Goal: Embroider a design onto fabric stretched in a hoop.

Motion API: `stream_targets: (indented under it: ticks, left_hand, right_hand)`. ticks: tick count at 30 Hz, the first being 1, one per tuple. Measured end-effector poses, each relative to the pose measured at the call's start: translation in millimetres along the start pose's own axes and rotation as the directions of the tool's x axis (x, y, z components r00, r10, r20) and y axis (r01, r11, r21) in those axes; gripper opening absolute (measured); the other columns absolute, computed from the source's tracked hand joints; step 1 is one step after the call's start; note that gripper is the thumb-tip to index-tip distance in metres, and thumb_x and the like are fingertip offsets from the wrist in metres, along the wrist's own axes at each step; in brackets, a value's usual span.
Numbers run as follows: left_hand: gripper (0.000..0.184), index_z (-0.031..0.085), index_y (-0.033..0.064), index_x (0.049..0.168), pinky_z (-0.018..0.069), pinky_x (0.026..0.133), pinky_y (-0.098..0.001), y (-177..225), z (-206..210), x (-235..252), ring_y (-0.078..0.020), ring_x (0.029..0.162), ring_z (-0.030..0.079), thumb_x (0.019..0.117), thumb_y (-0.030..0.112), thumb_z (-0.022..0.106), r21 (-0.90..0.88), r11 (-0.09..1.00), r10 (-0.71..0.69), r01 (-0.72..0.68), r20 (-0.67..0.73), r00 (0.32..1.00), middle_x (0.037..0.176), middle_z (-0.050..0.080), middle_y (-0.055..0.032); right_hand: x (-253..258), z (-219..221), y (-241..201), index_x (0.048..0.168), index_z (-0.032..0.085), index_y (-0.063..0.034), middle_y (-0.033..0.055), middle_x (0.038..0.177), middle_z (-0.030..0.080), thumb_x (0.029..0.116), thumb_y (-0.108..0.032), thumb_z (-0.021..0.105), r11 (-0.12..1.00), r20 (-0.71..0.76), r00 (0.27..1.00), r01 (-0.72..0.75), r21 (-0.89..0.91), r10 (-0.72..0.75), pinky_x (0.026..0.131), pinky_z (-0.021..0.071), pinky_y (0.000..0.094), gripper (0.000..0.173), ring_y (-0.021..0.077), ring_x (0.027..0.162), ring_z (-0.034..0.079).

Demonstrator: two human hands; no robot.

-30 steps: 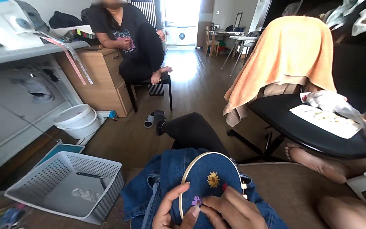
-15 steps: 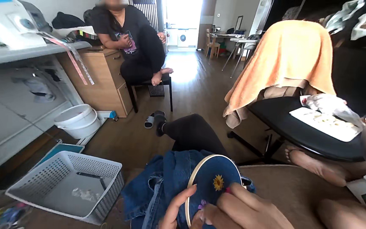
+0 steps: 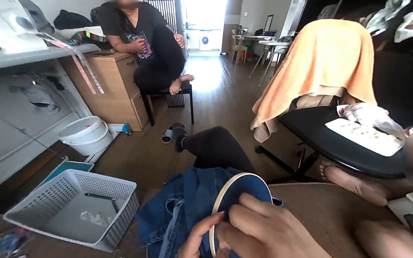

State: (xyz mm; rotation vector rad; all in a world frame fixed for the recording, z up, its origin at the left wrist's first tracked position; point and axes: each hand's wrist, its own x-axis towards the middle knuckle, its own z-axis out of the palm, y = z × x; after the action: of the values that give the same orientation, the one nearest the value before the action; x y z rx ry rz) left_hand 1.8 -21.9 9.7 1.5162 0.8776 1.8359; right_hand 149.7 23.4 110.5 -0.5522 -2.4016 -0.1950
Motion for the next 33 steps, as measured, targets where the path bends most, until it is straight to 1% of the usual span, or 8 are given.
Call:
stream_targets:
  ticks: [4,10,13,17,22,26,30,33]
  left_hand:
    - [0.051,0.059,0.0149,0.131,0.0515,0.107,-0.0271,2,0,2,-0.0022,0.124,0.059,0.0862,-0.004,0.074,-0.005,1.000,-0.026,0.025,-0.058,0.998,0.135,0.063,0.0116]
    - [0.049,0.060,0.0183,0.130,0.0509,0.106,-0.0244,0,1,1,0.0008,0.124,0.058,0.0874,-0.001,0.074,-0.032,0.999,-0.044,0.041,-0.079,0.996,0.134,0.062,0.0153]
    - [0.043,0.062,0.0212,0.131,0.0490,0.107,-0.0227,0,1,1,0.0030,0.124,0.057,0.0916,0.008,0.073,-0.013,1.000,-0.004,0.004,-0.043,0.999,0.134,0.063,0.0185]
    - [0.050,0.061,0.0207,0.129,0.0518,0.105,-0.0240,3,1,1,0.0005,0.122,0.060,0.0867,-0.002,0.075,-0.012,1.000,-0.019,0.018,-0.067,0.998,0.132,0.064,0.0157]
    - [0.047,0.062,0.0213,0.127,0.0511,0.105,-0.0225,0,0,0,0.0026,0.121,0.059,0.0875,-0.001,0.074,0.001,1.000,-0.022,0.022,-0.072,0.997,0.131,0.064,0.0179]
    - [0.044,0.064,0.0231,0.130,0.0493,0.106,-0.0224,-1,0,2,0.0034,0.122,0.058,0.0912,0.005,0.073,0.004,1.000,0.008,-0.008,-0.015,1.000,0.131,0.064,0.0194]
    - [0.046,0.064,0.0196,0.126,0.0519,0.104,-0.0240,3,0,0,0.0005,0.121,0.060,0.0870,-0.002,0.074,-0.006,1.000,-0.021,0.021,-0.056,0.998,0.130,0.065,0.0156]
    - [0.048,0.063,0.0210,0.126,0.0524,0.103,-0.0225,2,1,0,0.0014,0.120,0.060,0.0861,-0.003,0.074,-0.012,1.000,-0.026,0.025,-0.063,0.998,0.130,0.064,0.0167]
  right_hand:
    - [-5,4,26,0.085,0.069,-0.0144,0.0015,0.074,0.055,0.1013,-0.016,0.055,0.981,-0.092,0.995,-0.048,-0.186,0.031,0.050,0.0423,0.0272,0.022,0.0179,0.069,0.056]
    - [-22,-9,3,0.085,0.072,-0.0111,0.0055,0.072,0.057,0.1001,-0.012,0.058,0.999,0.069,0.997,-0.042,0.032,0.040,0.054,0.0434,0.0318,0.020,0.0230,0.070,0.057]
    - [-5,2,1,0.087,0.070,-0.0122,0.0031,0.071,0.053,0.1011,-0.010,0.055,0.999,-0.042,0.999,0.027,-0.036,-0.028,0.053,0.0398,0.0291,0.020,0.0199,0.068,0.052]
    - [-8,4,22,0.086,0.069,-0.0149,0.0011,0.072,0.054,0.1001,-0.013,0.055,0.980,-0.123,0.992,-0.044,-0.192,0.020,0.050,0.0408,0.0271,0.020,0.0177,0.068,0.054]
    - [-29,-5,13,0.084,0.071,-0.0129,0.0039,0.071,0.054,0.0996,-0.012,0.057,0.999,0.033,0.999,-0.033,0.012,0.032,0.055,0.0419,0.0303,0.021,0.0212,0.070,0.054]
    - [-8,7,5,0.087,0.070,-0.0130,0.0019,0.071,0.051,0.1014,-0.011,0.056,0.998,-0.075,0.995,0.061,0.010,-0.060,0.055,0.0387,0.0280,0.020,0.0184,0.068,0.050]
    - [-6,16,24,0.088,0.069,-0.0158,0.0003,0.072,0.053,0.1003,-0.013,0.054,0.987,-0.180,0.984,-0.029,-0.157,0.001,0.052,0.0417,0.0266,0.020,0.0166,0.068,0.054]
    - [-30,14,33,0.092,0.069,-0.0165,0.0006,0.072,0.050,0.1001,-0.014,0.050,0.990,-0.176,0.983,-0.078,-0.121,0.056,0.054,0.0390,0.0254,0.021,0.0160,0.069,0.051]
